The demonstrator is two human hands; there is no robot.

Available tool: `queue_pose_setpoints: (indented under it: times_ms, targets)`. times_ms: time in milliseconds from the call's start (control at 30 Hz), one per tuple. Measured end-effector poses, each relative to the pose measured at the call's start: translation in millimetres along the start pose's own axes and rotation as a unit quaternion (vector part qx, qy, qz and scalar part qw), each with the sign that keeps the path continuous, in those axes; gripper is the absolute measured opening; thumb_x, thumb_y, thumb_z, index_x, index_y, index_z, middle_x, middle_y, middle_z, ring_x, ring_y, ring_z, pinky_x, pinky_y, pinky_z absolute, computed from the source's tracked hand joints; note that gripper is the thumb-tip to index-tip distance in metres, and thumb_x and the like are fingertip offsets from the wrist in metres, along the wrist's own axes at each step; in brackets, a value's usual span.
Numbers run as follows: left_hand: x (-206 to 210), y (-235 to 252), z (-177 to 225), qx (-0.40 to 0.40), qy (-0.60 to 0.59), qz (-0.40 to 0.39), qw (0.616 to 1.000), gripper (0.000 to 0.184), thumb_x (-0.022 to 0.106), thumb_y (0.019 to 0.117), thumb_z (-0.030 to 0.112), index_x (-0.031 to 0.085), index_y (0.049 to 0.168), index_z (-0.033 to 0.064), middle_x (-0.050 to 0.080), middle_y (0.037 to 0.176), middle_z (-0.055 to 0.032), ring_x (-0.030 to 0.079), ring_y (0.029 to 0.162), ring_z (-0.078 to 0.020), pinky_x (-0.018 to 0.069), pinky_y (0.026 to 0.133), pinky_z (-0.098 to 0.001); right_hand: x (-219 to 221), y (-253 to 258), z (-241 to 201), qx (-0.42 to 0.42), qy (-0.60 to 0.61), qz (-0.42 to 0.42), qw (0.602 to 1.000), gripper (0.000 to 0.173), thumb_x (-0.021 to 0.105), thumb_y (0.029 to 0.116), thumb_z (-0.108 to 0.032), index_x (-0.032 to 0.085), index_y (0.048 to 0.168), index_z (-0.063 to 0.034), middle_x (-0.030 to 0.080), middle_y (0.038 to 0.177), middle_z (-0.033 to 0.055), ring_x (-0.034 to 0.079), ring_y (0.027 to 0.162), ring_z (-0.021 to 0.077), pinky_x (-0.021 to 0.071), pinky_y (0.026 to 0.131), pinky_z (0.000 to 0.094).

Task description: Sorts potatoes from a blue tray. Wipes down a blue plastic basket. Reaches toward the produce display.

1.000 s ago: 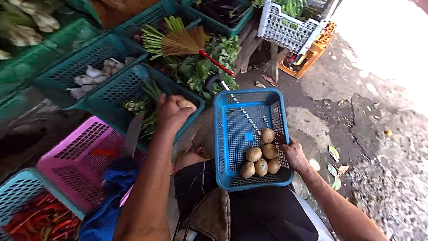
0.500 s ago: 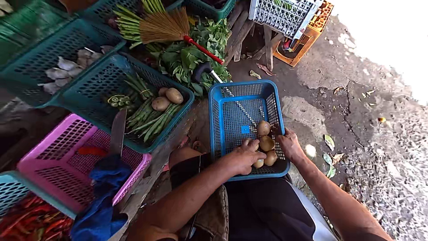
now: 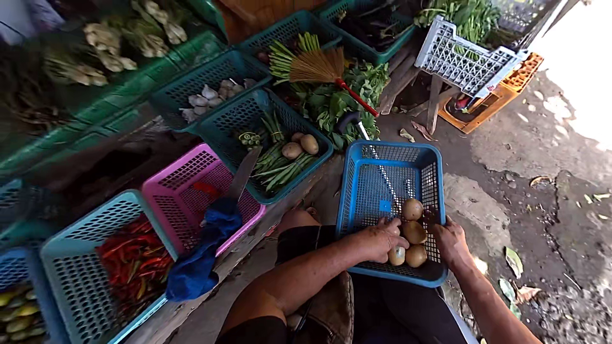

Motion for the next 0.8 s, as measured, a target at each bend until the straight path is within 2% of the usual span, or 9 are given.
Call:
queue_pose_setpoints:
  times_ms: [100, 233, 300, 400, 467, 500, 600, 700, 800]
  targets:
    - [-7.4, -3.1, -4.1, 0.017, -0.061, 0.018, 0.998, 0.068, 0.085, 0.0716, -0.001, 0.069, 0.134, 0.0211, 0.027, 0.162, -0.0247, 0.035, 0.142, -0.0487, 0.0430, 0.111, -0.0565, -1.0, 0.2, 2.2, -0.003, 0.012, 0.000, 1.000, 0.039, 0.059, 0.0877, -0.010, 0.068, 0.125, -0.0033, 0.073, 0.112, 0.0107, 0.068, 0.104, 0.0187, 0.0525, 0.089, 0.0462]
    - [-30.1, -8.5, -12.3, 0.033, -0.191, 0.091, 0.977, 0.062, 0.089, 0.0713, 0.001, 0.070, 0.130, 0.0118, 0.032, 0.157, -0.0283, 0.046, 0.136, -0.0421, 0.0471, 0.108, -0.0510, -1.6, 1.2, 4.9, -0.004, 0.021, 0.004, 1.000, 0.039, 0.060, 0.0857, -0.010, 0.068, 0.123, -0.0032, 0.073, 0.111, 0.0108, 0.068, 0.103, 0.0190, 0.0523, 0.088, 0.0465]
    - [-55.0, -21.4, -15.3, 0.034, -0.241, 0.133, 0.961, 0.063, 0.088, 0.0728, 0.000, 0.067, 0.131, 0.0106, 0.035, 0.156, -0.0258, 0.052, 0.132, -0.0353, 0.0512, 0.104, -0.0452, -2.4, 2.1, 7.2, -0.004, 0.022, 0.006, 1.000, 0.040, 0.061, 0.0852, -0.012, 0.068, 0.123, -0.0033, 0.073, 0.110, 0.0108, 0.068, 0.102, 0.0189, 0.0528, 0.087, 0.0465]
    - [-104.3, -57.9, -26.5, 0.023, -0.294, 0.246, 0.923, 0.063, 0.086, 0.0734, -0.002, 0.066, 0.132, 0.0088, 0.041, 0.153, -0.0218, 0.056, 0.128, -0.0289, 0.0534, 0.102, -0.0414, -3.3, 4.4, 10.8, -0.002, 0.025, 0.001, 1.000, 0.041, 0.060, 0.0855, -0.012, 0.068, 0.125, -0.0032, 0.073, 0.113, 0.0109, 0.068, 0.105, 0.0189, 0.0529, 0.089, 0.0460]
    - [-137.0, -89.3, -44.1, 0.001, -0.268, 0.352, 0.897, 0.062, 0.088, 0.0725, 0.002, 0.067, 0.131, 0.0113, 0.046, 0.151, -0.0171, 0.056, 0.129, -0.0266, 0.0544, 0.102, -0.0430, -3.9, 4.9, 9.8, 0.000, 0.021, -0.003, 1.000, 0.038, 0.059, 0.0877, -0.012, 0.068, 0.124, -0.0032, 0.073, 0.112, 0.0104, 0.068, 0.104, 0.0179, 0.0526, 0.089, 0.0446]
    - [-152.2, -104.9, -56.3, -0.008, -0.213, 0.410, 0.887, 0.064, 0.090, 0.0712, 0.007, 0.068, 0.130, 0.0134, 0.046, 0.151, -0.0159, 0.053, 0.133, -0.0275, 0.0531, 0.104, -0.0460, -4.4, 4.0, 8.6, 0.004, 0.019, -0.004, 1.000, 0.036, 0.059, 0.0892, -0.012, 0.068, 0.124, -0.0035, 0.073, 0.112, 0.0101, 0.068, 0.104, 0.0176, 0.0526, 0.090, 0.0443]
    - [-196.4, -144.5, -94.1, -0.097, -0.070, 0.509, 0.853, 0.070, 0.094, 0.0704, 0.015, 0.066, 0.134, 0.0130, 0.038, 0.156, -0.0247, 0.043, 0.141, -0.0423, 0.0449, 0.109, -0.0609, -4.6, 1.7, 9.3, 0.016, 0.033, -0.016, 0.999, 0.035, 0.058, 0.0938, -0.011, 0.067, 0.127, -0.0052, 0.073, 0.115, 0.0077, 0.068, 0.106, 0.0134, 0.0541, 0.093, 0.0385]
    - [-219.3, -165.5, -136.3, -0.209, -0.029, 0.535, 0.818, 0.069, 0.092, 0.0730, 0.009, 0.063, 0.136, 0.0104, 0.028, 0.160, -0.0302, 0.034, 0.145, -0.0499, 0.0372, 0.112, -0.0667, -3.4, 2.1, 7.8, 0.011, 0.030, -0.016, 0.999, 0.033, 0.057, 0.0916, -0.010, 0.068, 0.122, -0.0057, 0.073, 0.109, 0.0067, 0.068, 0.100, 0.0117, 0.0535, 0.088, 0.0369]
    - [-216.6, -168.0, -159.5, -0.311, -0.014, 0.507, 0.804, 0.059, 0.083, 0.0819, 0.001, 0.063, 0.137, 0.0069, 0.023, 0.162, -0.0347, 0.027, 0.147, -0.0554, 0.0308, 0.113, -0.0714, -3.5, 1.1, 7.1, 0.014, 0.016, -0.021, 1.000, 0.032, 0.057, 0.0917, -0.011, 0.068, 0.121, -0.0056, 0.072, 0.109, 0.0081, 0.067, 0.103, 0.0138, 0.0521, 0.089, 0.0392]
Point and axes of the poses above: each hand's wrist, its own y-axis towards the middle knuckle, its own x-axis out of the palm, z = x × y, the point moved 6 cm from there along y, towards the middle knuckle
